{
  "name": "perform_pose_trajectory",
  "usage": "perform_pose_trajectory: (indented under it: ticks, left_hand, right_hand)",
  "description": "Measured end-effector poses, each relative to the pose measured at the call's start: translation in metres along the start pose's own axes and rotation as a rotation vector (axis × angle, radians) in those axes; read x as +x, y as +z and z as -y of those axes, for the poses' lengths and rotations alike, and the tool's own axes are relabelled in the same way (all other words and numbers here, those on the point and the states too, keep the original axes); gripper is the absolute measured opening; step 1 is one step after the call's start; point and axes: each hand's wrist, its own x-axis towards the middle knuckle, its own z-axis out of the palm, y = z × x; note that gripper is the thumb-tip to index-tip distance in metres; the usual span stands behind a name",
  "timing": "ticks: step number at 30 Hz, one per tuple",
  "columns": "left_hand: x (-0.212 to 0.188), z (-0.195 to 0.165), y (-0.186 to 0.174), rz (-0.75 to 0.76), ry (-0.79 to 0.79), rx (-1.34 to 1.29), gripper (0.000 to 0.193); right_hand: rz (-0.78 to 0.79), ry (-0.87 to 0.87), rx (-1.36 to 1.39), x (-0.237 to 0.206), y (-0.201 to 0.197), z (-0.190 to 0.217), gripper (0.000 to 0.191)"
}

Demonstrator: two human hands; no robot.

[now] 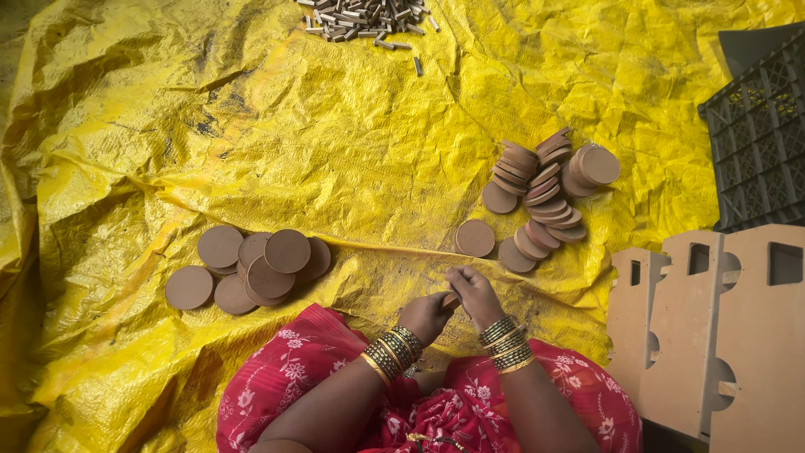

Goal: The person sits on a tarp-covered ground and sands round wooden discs by hand, rubbing a sanding block over each disc's surface and edges, then sets the finished disc aside and picks up the next one from a pile.

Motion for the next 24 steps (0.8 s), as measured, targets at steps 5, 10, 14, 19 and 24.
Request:
perform_pose_trajectory:
  ticks: [5,10,14,19,24]
  left_hand:
    - [0.003,0.002,-0.001,-0.023,0.029,-0.070,0.032]
    - [0.003,-0.001,0.002,0.015,0.002,0.003,0.027]
    - [-0.006,-0.007,0.002,-0.007,0.087,-0.115,0.029]
    - [-0.018,-0.023,-0.005,0.034,0.063,-0.127,0.030]
    - [-0.021,-0.024,-0.008,0.013,0.127,-0.134,0.035]
  right_hand:
    - [-0.005,0.108,0.298,-0.002,-0.013,0.019,0.030]
    - [-0.204,-0.028,-0.035,-0.002,0.001,0.009,0.028]
    - [-0.325,-0.297,-0.393,0.000,0.008,-0.013,0.042]
    - [-0.392,0.039,0.034,0.013,-0.015,-0.017,0.042]
    - [-0.353,0.097,0.069,0.012,-0.016,-0.009,0.040]
